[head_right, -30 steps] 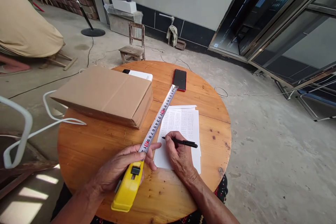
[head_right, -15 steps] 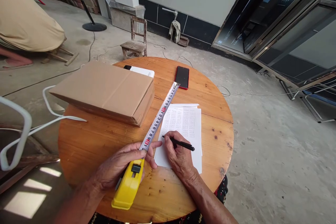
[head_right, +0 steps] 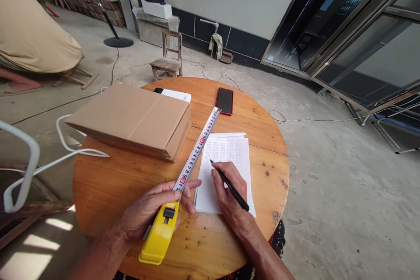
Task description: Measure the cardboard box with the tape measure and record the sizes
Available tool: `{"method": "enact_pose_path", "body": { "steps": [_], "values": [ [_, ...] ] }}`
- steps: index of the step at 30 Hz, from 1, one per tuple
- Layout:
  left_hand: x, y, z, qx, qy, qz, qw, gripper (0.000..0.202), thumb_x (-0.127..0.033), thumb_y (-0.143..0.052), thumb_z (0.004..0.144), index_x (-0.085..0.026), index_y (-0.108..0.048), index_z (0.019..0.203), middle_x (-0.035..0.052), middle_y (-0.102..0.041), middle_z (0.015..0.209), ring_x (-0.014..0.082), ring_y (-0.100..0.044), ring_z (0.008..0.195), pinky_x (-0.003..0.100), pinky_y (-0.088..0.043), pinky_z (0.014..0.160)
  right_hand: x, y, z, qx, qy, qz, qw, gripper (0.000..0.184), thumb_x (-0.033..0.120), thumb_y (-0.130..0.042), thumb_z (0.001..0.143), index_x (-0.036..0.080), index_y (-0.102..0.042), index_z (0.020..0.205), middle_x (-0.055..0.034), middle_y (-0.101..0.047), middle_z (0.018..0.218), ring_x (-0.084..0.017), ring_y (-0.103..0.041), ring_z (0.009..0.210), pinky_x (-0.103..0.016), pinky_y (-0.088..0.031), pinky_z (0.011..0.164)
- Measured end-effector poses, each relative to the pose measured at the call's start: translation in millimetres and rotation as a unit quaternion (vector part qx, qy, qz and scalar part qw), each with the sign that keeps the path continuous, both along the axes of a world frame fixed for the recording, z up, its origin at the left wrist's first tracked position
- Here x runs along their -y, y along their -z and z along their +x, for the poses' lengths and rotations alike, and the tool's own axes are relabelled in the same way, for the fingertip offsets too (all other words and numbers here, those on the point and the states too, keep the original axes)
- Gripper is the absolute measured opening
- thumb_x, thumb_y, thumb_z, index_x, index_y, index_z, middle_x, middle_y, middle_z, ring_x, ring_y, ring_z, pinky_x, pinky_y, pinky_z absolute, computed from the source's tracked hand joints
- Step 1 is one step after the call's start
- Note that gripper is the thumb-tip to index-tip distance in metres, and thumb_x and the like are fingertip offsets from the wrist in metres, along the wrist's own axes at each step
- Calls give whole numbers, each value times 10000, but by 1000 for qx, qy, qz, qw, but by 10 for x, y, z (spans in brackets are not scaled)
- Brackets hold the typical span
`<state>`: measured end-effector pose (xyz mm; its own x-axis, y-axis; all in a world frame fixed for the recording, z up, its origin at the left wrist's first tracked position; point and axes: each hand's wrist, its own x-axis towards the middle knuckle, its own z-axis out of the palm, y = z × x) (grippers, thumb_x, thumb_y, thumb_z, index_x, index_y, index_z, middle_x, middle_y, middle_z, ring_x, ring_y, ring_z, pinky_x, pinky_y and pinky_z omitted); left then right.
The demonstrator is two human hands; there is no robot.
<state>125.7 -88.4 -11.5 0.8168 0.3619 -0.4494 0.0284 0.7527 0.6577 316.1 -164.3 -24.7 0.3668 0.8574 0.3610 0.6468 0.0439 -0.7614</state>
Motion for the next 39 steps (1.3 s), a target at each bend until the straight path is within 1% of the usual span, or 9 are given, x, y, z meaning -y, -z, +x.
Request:
{"method": "enact_pose_path", "body": {
  "steps": [3,7,11,16,22,26,29,32,39],
  "values": [
    [4,-26,6,-7,-5,12,1000,115,-246,-551,809,-167,-633,819,98,-720,758,227,-653,868,234,-426,605,-15,-60,211,172,-11,-29,985,304,144,-460,884,259,-549,1152,-69,-603,1050,-208,-579,917,-343,-448,779],
    [4,-69,4,-14,-4,18,1000,119,-260,-557,805,-172,-634,825,125,-728,834,280,-516,1181,221,-423,594,-79,-51,419,391,-49,-140,908,427,47,-411,851,227,-543,1216,-116,-594,1121,-263,-537,1015,-386,-402,803],
    [16,-28,-1,8,1,43,999,137,-249,-517,827,-174,-632,811,131,-732,865,263,-370,1317,244,-439,638,-36,-85,422,446,-47,-167,878,483,-4,-411,805,201,-551,1219,-118,-584,1164,-269,-530,1033,-405,-381,818],
    [74,33,7,40,-40,105,993,125,-208,-494,830,-183,-616,831,100,-733,696,235,-345,1338,373,-297,1007,87,-176,288,367,-34,-107,923,375,63,-431,821,186,-594,1135,-116,-595,1126,-254,-563,937,-412,-428,761],
    [59,-420,-328,0,-56,201,978,178,-264,-454,877,-193,-616,856,92,-734,733,261,-500,1188,350,-365,926,-191,-371,24,221,-49,-31,974,268,276,-506,867,267,-596,1119,-105,-554,1215,-288,-547,1057,-486,-469,827],
    [-116,-642,-777,-106,-202,278,933,206,-359,-508,856,-198,-635,879,81,-672,1132,210,-628,846,307,-424,781,-545,-639,-234,128,-41,-32,990,428,402,-544,845,293,-498,1257,-84,-473,1348,-296,-492,1174,-472,-481,863],
    [-343,-578,-1062,-177,-328,333,866,219,-373,-523,841,-199,-635,913,79,-668,1122,243,-596,992,286,-422,758,-784,-755,-409,55,-37,-74,995,605,497,-552,823,290,-376,1364,-96,-400,1420,-305,-486,1187,-468,-485,861],
    [-586,-444,-1232,-215,-396,361,816,234,-388,-545,811,-194,-631,912,62,-699,937,239,-623,879,268,-429,646,-972,-714,-532,-5,-36,-96,995,803,562,-584,779,254,-246,1440,-128,-299,1481,-329,-414,1257,-508,-426,943],
    [-1059,-327,-1267,-157,-335,369,853,204,-350,-496,839,-191,-594,922,14,-687,742,137,-573,610,218,-419,557,-1159,-533,-682,-146,-81,-93,982,838,519,-593,799,236,-165,1461,-133,-351,1453,-294,-383,1292,-468,-434,959]
  ]
}}
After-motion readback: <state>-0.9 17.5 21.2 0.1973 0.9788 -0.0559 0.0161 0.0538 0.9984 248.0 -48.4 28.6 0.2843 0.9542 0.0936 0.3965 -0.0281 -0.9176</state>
